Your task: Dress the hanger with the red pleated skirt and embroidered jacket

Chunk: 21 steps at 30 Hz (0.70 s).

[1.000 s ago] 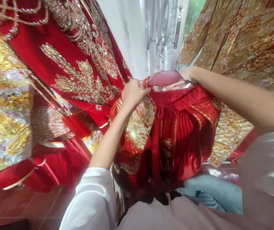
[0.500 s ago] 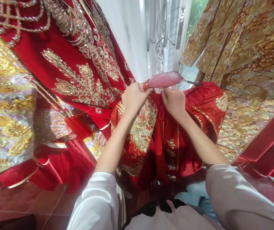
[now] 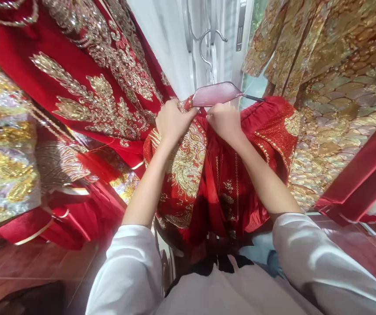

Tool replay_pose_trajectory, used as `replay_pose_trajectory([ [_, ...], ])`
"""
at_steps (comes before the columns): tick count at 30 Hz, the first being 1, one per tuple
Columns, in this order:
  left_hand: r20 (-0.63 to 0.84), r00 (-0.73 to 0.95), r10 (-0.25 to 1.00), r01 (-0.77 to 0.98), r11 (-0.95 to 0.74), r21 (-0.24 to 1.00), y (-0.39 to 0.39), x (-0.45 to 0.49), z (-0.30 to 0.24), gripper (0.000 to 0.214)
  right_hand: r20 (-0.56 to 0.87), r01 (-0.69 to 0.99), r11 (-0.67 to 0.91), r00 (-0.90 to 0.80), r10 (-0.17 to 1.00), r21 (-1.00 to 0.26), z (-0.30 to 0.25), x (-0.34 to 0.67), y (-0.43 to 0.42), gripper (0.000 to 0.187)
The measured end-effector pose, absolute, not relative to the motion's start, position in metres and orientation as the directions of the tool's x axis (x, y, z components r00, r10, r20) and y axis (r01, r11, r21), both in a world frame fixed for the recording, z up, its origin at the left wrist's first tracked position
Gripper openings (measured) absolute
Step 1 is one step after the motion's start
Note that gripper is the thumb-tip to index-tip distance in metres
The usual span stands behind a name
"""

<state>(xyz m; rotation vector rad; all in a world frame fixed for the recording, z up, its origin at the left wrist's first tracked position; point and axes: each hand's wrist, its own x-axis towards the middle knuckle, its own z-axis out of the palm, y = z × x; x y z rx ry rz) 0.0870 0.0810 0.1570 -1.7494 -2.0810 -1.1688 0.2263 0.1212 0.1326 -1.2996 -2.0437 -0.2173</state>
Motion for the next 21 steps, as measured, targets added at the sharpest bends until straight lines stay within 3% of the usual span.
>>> replay_pose_trajectory([
  [3, 0.65, -0.191, 0.736, 0.929, -0.078, 0.362, 0.071, 0.09, 0.162, 0.05, 0.674, 0.845, 0.426, -0.11, 0.731, -0.324, 0.123, 0.222, 0.121, 0.037],
  [6, 0.707, 0.067, 0.704, 0.958, -0.243, 0.151, 0.065, 0.101, 0.173, 0.07, 0.679, 0.833, 0.408, -0.055, 0.732, -0.373, 0.118, 0.222, 0.124, 0.04],
  [8, 0.687, 0.282, 0.669, 0.929, -0.37, -0.02, 0.069, 0.112, 0.181, 0.068, 0.664, 0.841, 0.382, -0.038, 0.747, -0.382, 0.118, 0.222, 0.125, 0.04],
  [10, 0.649, 0.403, 0.645, 0.885, -0.454, -0.098, 0.082, 0.124, 0.185, 0.053, 0.652, 0.852, 0.358, -0.026, 0.758, -0.383, 0.118, 0.222, 0.126, 0.039],
  [16, 0.671, 0.348, 0.654, 0.854, -0.516, 0.06, 0.116, 0.138, 0.182, 0.042, 0.652, 0.88, 0.326, -0.026, 0.758, -0.345, 0.128, 0.234, 0.1, 0.037],
  [21, 0.691, 0.326, 0.645, 0.841, -0.532, 0.1, 0.11, 0.133, 0.179, 0.033, 0.753, 0.897, 0.288, 0.071, 0.654, -0.335, 0.18, 0.283, 0.106, 0.033],
])
